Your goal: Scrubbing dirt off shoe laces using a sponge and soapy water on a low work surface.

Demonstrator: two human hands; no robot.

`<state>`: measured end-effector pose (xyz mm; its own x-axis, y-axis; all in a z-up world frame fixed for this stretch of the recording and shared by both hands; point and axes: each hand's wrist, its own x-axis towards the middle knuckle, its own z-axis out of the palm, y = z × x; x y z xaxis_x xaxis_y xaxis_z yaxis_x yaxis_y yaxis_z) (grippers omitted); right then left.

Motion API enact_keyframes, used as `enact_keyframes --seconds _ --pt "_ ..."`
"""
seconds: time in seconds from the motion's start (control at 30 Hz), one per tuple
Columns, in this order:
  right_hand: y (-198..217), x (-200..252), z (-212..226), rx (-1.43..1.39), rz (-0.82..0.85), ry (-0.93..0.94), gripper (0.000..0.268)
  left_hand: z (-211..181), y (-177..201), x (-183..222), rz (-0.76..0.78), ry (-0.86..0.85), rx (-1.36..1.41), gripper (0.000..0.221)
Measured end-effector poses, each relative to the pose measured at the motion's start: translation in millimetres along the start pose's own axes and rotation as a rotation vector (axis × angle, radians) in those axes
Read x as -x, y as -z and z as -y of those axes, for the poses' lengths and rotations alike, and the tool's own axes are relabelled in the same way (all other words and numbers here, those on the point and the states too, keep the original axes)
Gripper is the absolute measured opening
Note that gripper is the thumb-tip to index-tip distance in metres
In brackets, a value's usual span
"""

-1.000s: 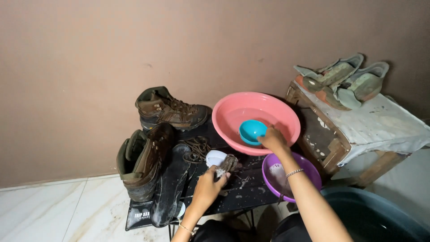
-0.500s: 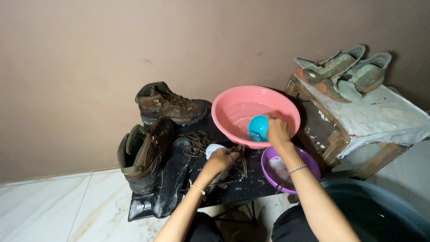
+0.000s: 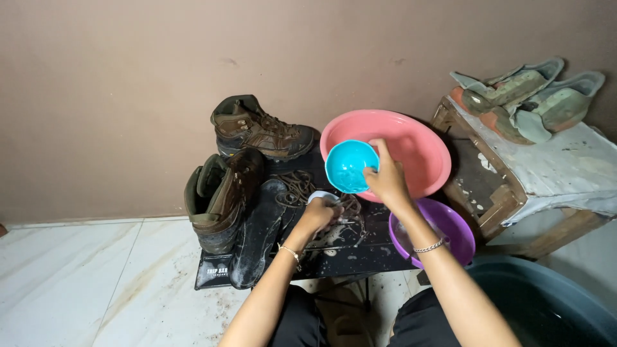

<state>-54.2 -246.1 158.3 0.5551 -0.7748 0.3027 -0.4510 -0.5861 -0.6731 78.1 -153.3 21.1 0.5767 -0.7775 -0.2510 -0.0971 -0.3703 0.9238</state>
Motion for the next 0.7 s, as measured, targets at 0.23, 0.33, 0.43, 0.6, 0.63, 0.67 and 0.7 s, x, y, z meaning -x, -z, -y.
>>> enact_keyframes --seconds 0.23,0.33,0.43,0.6,0.63,0.67,0.7 --pt "-17 12 16 0.049 0.114 0.061 0.055 -15 8 14 -0.058 -0.078 -0.086 0.049" --pt "-14 16 19 0.003 0.18 0.088 0.059 3 3 2 0.094 0.049 0.322 0.031" --pt "-1 24 29 -0.257 0.269 0.013 0.072 -28 20 43 0.153 0.095 0.408 0.037" --pt "9 19 24 -0.054 0.131 0.102 0.069 -34 39 53 0.001 -0.052 -0.137 0.053" --pt "9 24 23 -0.053 0.137 0.098 0.069 -16 36 34 0.003 -0.046 -0.135 0.053" --pt "8 28 21 0.033 0.095 0.209 0.068 1 33 16 -0.018 -0.059 -0.201 0.046" --pt "8 31 21 0.116 0.049 0.322 0.068 16 31 -3 -0.041 -0.076 -0.269 0.038"
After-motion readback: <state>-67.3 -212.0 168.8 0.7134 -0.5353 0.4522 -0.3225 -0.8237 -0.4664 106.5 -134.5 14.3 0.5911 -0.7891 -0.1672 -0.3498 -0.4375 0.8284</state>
